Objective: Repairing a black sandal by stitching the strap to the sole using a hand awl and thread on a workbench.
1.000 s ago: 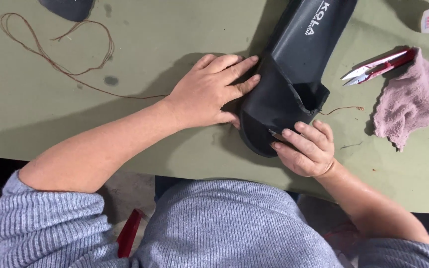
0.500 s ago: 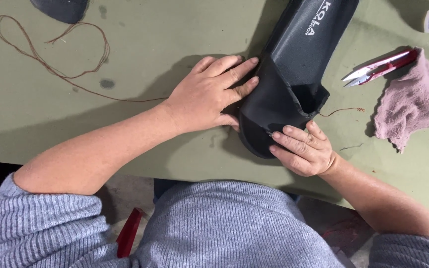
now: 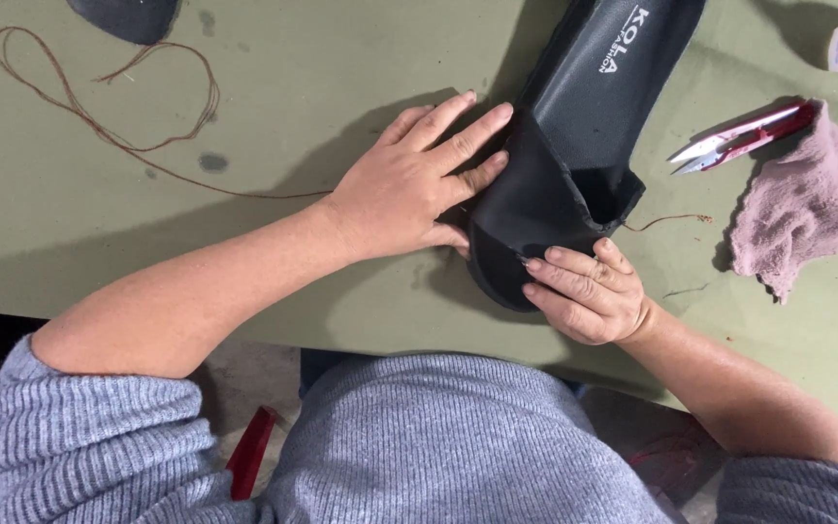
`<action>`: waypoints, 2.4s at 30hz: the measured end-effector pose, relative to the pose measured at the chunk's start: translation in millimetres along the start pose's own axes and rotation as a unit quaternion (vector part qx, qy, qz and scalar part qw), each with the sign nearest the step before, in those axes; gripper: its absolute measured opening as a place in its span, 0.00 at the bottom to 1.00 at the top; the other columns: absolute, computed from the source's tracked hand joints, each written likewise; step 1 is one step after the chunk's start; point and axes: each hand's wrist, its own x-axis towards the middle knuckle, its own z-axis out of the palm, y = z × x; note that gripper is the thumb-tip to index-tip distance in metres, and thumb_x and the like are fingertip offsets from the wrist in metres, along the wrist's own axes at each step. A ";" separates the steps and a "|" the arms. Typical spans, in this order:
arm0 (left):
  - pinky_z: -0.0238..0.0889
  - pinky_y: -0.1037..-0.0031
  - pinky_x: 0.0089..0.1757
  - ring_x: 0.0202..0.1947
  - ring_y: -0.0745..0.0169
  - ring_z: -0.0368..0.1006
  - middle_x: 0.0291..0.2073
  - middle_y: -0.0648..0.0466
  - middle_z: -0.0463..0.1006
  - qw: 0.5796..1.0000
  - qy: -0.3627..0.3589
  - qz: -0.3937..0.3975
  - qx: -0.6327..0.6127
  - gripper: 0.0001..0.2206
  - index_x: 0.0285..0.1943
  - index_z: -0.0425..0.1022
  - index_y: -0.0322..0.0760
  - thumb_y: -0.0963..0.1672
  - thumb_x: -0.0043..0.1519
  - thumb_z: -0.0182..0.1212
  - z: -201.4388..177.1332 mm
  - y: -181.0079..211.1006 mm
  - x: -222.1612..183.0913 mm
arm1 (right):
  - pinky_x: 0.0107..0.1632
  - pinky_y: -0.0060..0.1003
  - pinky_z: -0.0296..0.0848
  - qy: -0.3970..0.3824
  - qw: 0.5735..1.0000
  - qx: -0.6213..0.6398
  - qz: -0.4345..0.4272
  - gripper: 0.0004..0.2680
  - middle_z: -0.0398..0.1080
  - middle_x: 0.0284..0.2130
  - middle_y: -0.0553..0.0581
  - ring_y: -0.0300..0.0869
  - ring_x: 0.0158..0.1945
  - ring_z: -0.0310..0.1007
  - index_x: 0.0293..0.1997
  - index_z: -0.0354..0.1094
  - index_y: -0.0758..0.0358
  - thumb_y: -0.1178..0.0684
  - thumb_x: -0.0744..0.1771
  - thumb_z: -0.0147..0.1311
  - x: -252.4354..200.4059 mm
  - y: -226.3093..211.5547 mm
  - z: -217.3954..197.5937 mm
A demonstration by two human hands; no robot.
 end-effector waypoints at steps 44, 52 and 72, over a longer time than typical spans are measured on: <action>0.68 0.67 0.49 0.42 0.56 0.78 0.40 0.55 0.79 0.953 0.263 -0.138 -0.059 0.05 0.37 0.83 0.43 0.45 0.64 0.66 30.4 55.2 -31.5 | 0.28 0.37 0.73 -0.047 0.882 -0.049 0.467 0.17 0.75 0.26 0.52 0.44 0.25 0.71 0.42 0.66 0.61 0.48 0.61 0.75 1.8 -67.2 -20.0; 0.66 0.68 0.38 0.41 0.54 0.72 0.39 0.55 0.71 0.955 0.273 -0.109 0.051 0.05 0.32 0.77 0.45 0.43 0.62 0.62 38.9 56.2 -31.7 | 0.26 0.36 0.71 -0.062 0.869 -0.054 0.489 0.15 0.75 0.24 0.48 0.42 0.22 0.70 0.41 0.70 0.57 0.46 0.60 0.74 10.2 -70.4 -20.8; 0.67 0.64 0.40 0.42 0.49 0.71 0.41 0.55 0.72 0.945 0.292 -0.146 -0.022 0.03 0.35 0.79 0.44 0.43 0.61 0.68 21.5 44.8 -34.1 | 0.28 0.30 0.72 -0.023 0.709 0.321 0.627 0.14 0.79 0.25 0.65 0.38 0.26 0.74 0.50 0.75 0.76 0.55 0.64 0.66 11.3 -60.1 -31.6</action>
